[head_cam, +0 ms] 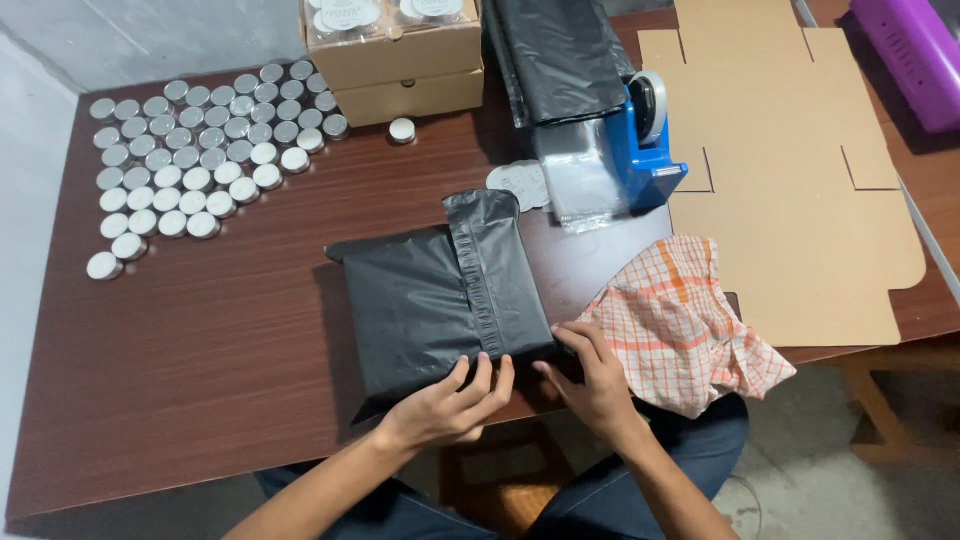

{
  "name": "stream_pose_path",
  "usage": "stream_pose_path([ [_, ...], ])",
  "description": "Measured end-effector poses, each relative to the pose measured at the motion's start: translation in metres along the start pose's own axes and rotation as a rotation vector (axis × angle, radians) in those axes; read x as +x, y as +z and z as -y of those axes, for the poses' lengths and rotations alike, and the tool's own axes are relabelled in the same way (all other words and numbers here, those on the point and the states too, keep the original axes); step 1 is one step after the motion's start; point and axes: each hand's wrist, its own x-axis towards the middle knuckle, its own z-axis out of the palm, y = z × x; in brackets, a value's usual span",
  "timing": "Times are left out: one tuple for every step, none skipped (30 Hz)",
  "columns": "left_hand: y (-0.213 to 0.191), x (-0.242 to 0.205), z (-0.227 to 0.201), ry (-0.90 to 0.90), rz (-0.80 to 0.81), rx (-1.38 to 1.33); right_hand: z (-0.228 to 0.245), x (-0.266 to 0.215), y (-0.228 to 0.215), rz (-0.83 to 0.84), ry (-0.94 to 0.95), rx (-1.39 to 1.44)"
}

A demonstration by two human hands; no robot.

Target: The person assembles a cardboard box, places multiple pre-packaged items inside, closes the box, and then wraps it in a black plastic shipping bag. The person seals the bag using a tape dispenser.

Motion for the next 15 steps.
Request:
stream_pose_path([
  [0.001, -0.002, -0.003, -0.046, 0.031, -0.087, -0.009, -0.001, 0.007, 0.023, 0.001, -0.007],
  [-0.002, 0.005, 0.0, -0.042, 0.034, -0.084, -0.007, 0.001, 0.006, 0.02, 0.0, -0.003],
  [-0.005, 0.012, 0.002, -0.117, -0.028, -0.148, -0.004, 0.003, 0.006, -0.003, 0.022, 0.027],
  [-0.009, 0.018, 0.001, -0.2, -0.09, -0.214, -0.003, 0.003, 0.003, -0.016, 0.044, 0.057],
  [-0.009, 0.025, 0.005, -0.206, -0.087, -0.213, 0.0, 0.007, 0.002, -0.01, 0.043, 0.06],
  [-0.01, 0.033, 0.009, -0.269, -0.092, -0.244, 0.004, 0.01, -0.001, 0.011, 0.094, 0.076],
  [-0.012, 0.041, 0.014, -0.332, -0.097, -0.275, 0.008, 0.013, -0.004, 0.032, 0.146, 0.093],
  [0.003, 0.034, 0.005, -0.33, -0.1, -0.272, 0.001, 0.008, 0.0, 0.029, 0.143, 0.091],
  [0.017, 0.028, -0.004, -0.374, -0.032, -0.286, -0.007, 0.003, 0.004, 0.012, 0.176, 0.075],
  [0.031, 0.021, -0.012, -0.419, 0.038, -0.299, -0.014, -0.001, 0.007, -0.002, 0.208, 0.06],
  [0.032, 0.021, -0.012, -0.419, 0.036, -0.296, -0.003, 0.008, -0.003, -0.003, 0.204, 0.06],
  [0.032, 0.02, -0.012, -0.459, 0.075, -0.356, 0.009, 0.017, -0.012, 0.032, 0.212, 0.157],
  [0.032, 0.019, -0.012, -0.499, 0.115, -0.416, 0.02, 0.025, -0.021, 0.067, 0.219, 0.253],
  [0.03, 0.02, -0.01, -0.497, 0.115, -0.416, 0.022, 0.026, -0.019, 0.065, 0.219, 0.253],
  [0.029, 0.021, -0.008, -0.491, 0.109, -0.413, 0.023, 0.027, -0.018, 0.025, 0.184, 0.231],
])
